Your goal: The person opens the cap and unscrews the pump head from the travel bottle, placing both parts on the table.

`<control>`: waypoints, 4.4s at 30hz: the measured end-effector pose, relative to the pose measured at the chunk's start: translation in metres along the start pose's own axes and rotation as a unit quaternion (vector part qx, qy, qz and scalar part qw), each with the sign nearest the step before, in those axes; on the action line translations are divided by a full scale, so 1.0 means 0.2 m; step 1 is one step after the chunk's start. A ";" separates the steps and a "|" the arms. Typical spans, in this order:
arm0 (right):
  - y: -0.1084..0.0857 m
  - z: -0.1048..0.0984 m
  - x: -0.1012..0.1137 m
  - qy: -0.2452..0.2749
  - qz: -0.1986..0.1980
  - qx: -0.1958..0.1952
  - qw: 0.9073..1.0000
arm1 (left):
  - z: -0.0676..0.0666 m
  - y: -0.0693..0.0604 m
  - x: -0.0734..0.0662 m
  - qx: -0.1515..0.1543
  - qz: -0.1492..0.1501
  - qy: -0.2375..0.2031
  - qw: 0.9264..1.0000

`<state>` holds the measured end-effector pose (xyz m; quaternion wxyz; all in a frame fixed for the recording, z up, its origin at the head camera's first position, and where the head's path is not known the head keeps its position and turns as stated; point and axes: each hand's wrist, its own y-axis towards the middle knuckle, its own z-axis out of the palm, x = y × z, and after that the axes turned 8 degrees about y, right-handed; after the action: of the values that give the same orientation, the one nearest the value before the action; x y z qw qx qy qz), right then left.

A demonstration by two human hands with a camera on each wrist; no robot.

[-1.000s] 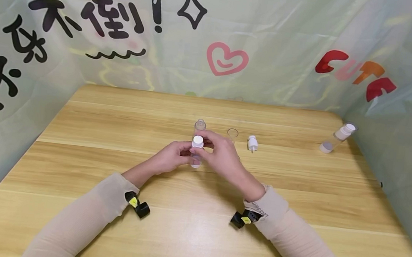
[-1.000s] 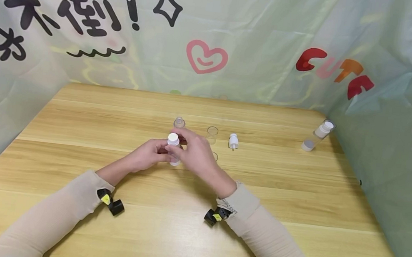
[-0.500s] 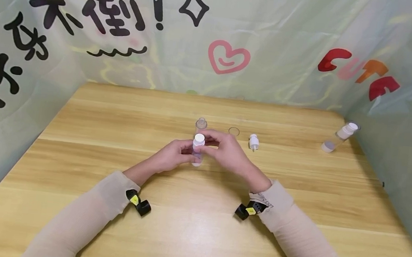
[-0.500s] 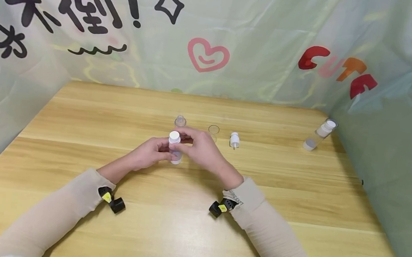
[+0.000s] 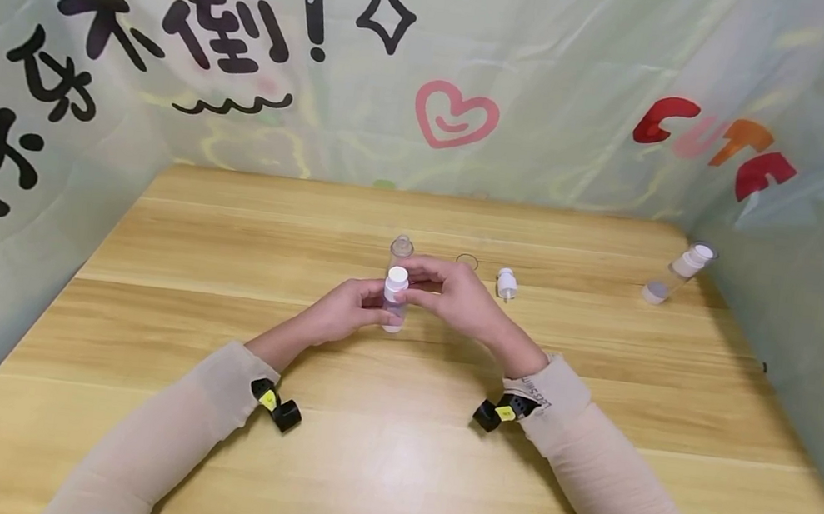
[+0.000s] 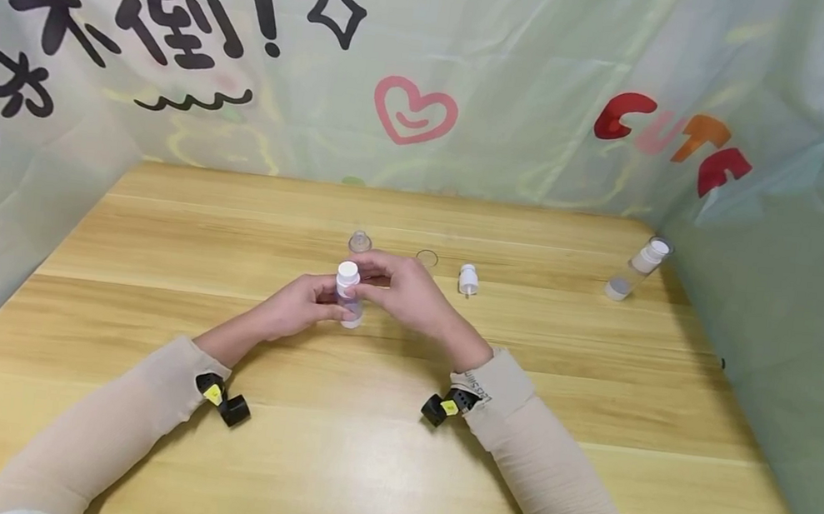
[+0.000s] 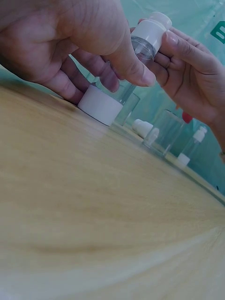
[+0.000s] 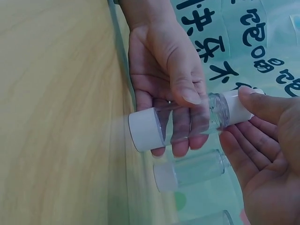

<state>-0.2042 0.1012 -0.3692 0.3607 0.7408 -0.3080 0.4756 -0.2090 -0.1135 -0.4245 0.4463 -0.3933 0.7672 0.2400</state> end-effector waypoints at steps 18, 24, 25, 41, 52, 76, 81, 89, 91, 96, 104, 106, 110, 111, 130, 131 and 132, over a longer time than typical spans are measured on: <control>0.00 -0.04 0.02 -0.003 0.010 0.015 1.000 | 0.00 0.00 0.01 -0.002 0.009 0.003 1.000; 0.00 0.01 0.06 -0.067 -0.027 -0.025 0.997 | 0.00 -0.01 0.00 0.001 0.012 -0.002 1.000; -0.01 0.01 0.06 -0.081 -0.032 -0.032 0.996 | 0.00 -0.01 0.00 0.002 0.013 -0.003 1.000; -0.04 0.14 0.07 -0.213 -0.041 -0.097 0.971 | 0.00 0.00 0.01 -0.001 0.019 0.002 1.000; -0.05 0.18 0.06 -0.217 -0.024 -0.122 0.968 | 0.00 0.00 0.01 -0.002 0.029 -0.008 1.000; 0.00 0.05 0.03 -0.045 0.020 -0.018 0.999 | 0.00 0.00 0.01 0.003 0.021 -0.016 1.000; 0.00 0.03 0.02 -0.029 0.021 0.000 0.999 | 0.00 0.00 0.00 0.003 0.015 -0.016 1.000; 0.01 0.00 0.00 0.004 0.028 0.018 0.999 | 0.00 0.00 0.01 0.002 0.020 -0.015 1.000; 0.01 0.00 0.00 0.009 0.029 0.023 0.999 | 0.00 0.00 0.01 0.002 0.020 -0.017 1.000; 0.01 -0.01 0.02 0.000 0.029 0.033 0.999 | 0.00 0.00 0.01 0.003 0.013 -0.023 1.000; 0.00 0.01 0.07 -0.068 0.017 0.005 0.998 | 0.00 0.00 0.00 0.004 0.012 -0.018 1.000; -0.01 0.02 0.08 -0.080 0.011 -0.007 0.997 | 0.00 0.00 0.00 0.004 0.014 -0.019 1.000; -0.01 0.05 0.08 -0.105 -0.010 -0.026 0.994 | 0.00 0.00 0.01 0.004 0.020 -0.023 1.000; -0.02 0.06 0.08 -0.112 -0.018 -0.029 0.993 | 0.00 0.00 0.01 0.004 0.020 -0.022 1.000; -0.04 0.19 0.06 -0.189 -0.029 -0.108 0.976 | 0.00 -0.01 0.01 -0.007 0.017 0.003 1.000; -0.03 0.19 0.05 -0.187 -0.027 -0.109 0.976 | 0.00 -0.01 0.01 -0.007 0.017 0.002 1.000; -0.03 0.19 0.05 -0.185 -0.025 -0.111 0.976 | 0.00 -0.01 0.01 -0.006 0.018 0.000 1.000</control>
<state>-0.1769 0.0725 -0.3726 0.3896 0.7788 -0.4014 0.2839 -0.2091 -0.1156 -0.4266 0.4399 -0.3822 0.7724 0.2527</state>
